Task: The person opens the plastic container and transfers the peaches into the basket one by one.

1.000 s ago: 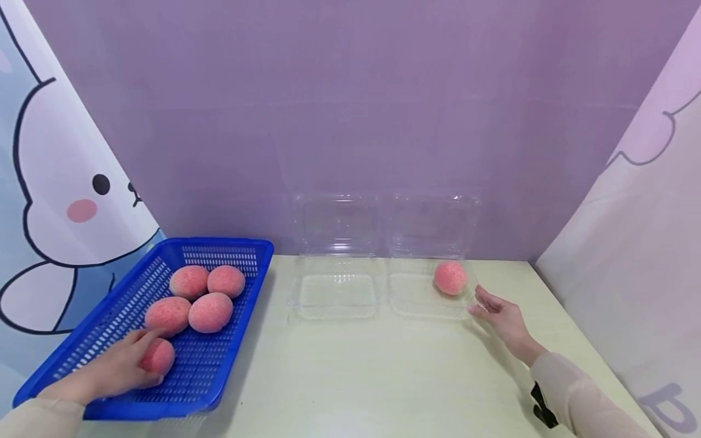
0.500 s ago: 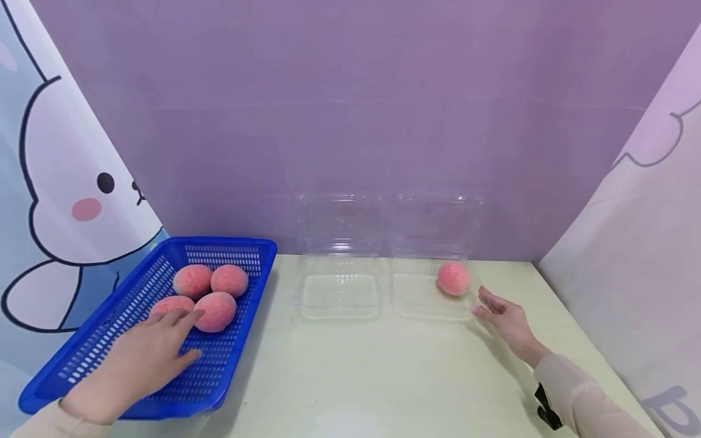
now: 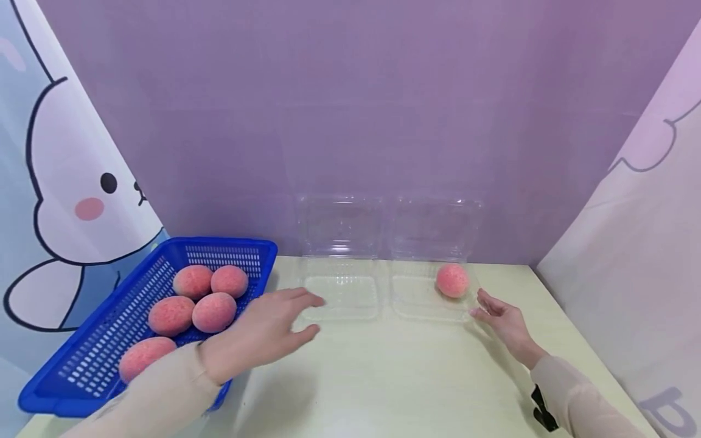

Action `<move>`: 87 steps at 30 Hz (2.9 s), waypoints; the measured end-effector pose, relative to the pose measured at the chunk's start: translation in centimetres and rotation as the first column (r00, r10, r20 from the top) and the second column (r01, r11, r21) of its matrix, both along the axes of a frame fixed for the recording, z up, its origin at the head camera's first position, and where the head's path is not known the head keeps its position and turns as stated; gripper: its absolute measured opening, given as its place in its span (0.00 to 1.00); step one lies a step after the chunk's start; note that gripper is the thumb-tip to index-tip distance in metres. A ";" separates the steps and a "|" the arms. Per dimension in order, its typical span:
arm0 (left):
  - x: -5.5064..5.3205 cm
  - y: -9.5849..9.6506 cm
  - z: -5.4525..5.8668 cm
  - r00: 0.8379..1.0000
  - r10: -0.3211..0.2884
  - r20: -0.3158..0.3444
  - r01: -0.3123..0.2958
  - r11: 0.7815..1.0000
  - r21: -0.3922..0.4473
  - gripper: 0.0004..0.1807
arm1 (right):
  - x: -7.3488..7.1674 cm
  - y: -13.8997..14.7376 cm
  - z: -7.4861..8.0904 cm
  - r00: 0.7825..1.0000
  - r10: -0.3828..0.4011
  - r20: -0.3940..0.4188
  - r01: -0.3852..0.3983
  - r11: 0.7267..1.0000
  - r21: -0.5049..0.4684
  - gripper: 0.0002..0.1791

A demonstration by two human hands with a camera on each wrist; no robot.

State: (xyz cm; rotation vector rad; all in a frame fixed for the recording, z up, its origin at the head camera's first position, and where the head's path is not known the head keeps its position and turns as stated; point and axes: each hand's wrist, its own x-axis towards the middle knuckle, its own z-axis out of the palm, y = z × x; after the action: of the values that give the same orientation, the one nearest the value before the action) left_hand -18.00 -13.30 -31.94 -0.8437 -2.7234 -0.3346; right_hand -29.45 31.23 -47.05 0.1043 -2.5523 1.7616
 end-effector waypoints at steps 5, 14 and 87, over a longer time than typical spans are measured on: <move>-2.8 4.4 -0.7 0.993 -0.118 0.014 0.118 0.993 0.013 0.16 | -0.1 0.0 0.3 1.000 -0.012 -0.014 0.012 1.000 0.012 0.38; -6.5 9.7 -1.8 0.981 -0.156 0.114 0.164 0.984 -0.065 0.16 | 0.0 -0.3 0.1 1.000 0.011 -0.013 -0.011 1.000 -0.024 0.38; -21.4 28.9 -13.7 0.986 -0.151 -0.068 0.111 0.907 -0.407 0.29 | 0.3 -0.7 -0.8 0.996 -0.086 -0.001 0.086 0.988 -0.130 0.37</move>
State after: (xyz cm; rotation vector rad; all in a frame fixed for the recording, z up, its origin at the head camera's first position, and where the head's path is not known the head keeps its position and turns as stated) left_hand -39.36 15.62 -45.64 -1.1185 -2.6869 0.2512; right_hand -29.10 30.48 -47.83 -0.0045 -2.3907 1.8851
